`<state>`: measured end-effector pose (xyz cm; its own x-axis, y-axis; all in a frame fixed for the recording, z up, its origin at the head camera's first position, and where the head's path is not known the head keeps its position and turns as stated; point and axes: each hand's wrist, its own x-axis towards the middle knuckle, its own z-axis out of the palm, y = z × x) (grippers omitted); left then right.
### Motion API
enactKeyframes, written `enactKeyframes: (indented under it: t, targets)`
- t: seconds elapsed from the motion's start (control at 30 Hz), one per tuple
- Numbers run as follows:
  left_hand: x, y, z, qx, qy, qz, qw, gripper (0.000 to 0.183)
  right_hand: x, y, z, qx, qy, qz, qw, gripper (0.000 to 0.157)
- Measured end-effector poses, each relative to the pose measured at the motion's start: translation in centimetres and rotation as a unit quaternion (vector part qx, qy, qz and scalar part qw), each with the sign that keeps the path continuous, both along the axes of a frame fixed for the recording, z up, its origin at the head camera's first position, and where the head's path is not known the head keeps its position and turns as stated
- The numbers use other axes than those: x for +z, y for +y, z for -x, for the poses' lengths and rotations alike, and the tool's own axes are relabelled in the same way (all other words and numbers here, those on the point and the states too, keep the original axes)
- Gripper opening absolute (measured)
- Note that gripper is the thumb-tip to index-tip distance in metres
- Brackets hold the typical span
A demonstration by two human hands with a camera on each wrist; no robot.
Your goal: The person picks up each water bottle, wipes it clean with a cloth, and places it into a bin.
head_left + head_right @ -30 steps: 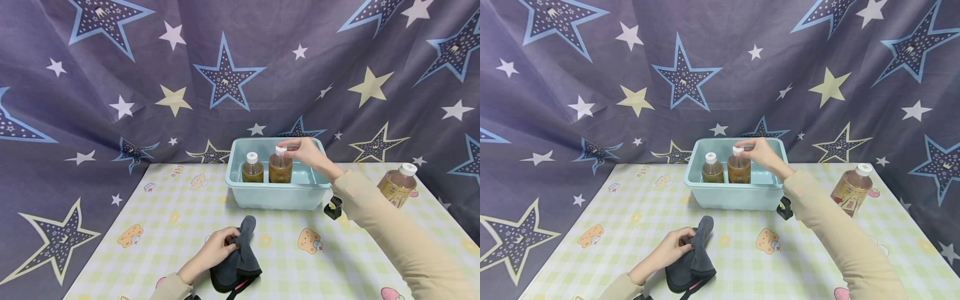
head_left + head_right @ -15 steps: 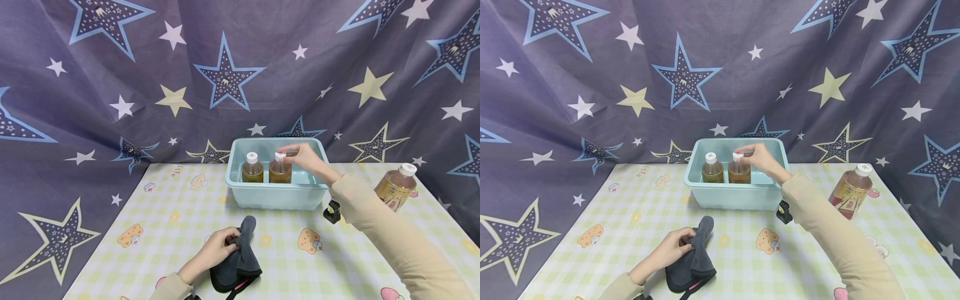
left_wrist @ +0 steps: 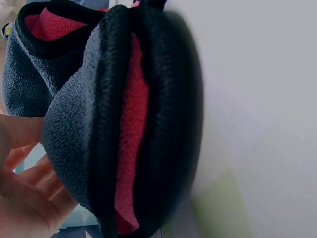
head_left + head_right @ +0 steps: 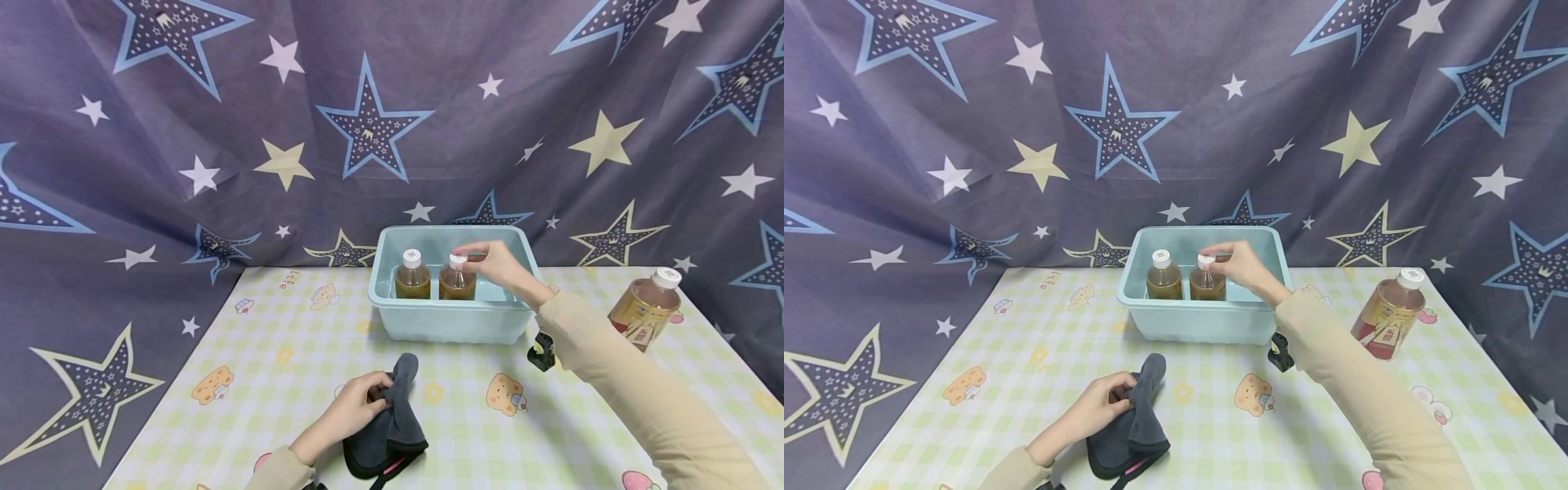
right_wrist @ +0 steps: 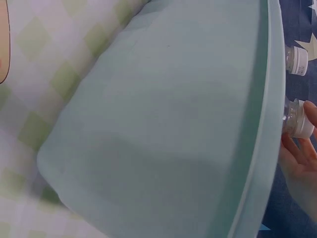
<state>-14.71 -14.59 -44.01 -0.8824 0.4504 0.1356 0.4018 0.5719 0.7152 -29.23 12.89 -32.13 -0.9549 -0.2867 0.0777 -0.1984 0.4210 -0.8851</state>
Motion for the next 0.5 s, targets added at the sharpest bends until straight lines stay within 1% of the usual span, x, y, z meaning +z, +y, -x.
enactKeyframes:
  t: [0.3,0.5]
  targets:
    - [-0.11,-0.04,0.00,-0.004,0.002,0.001,1.0000,0.018,0.09,0.20,-0.16,-0.013,0.001,-0.003,1.000,0.036]
    - [-0.07,0.00,-0.02,-0.003,-0.001,0.000,1.0000,0.019,0.24,0.47,-0.32,-0.013,0.021,-0.020,1.000,0.035]
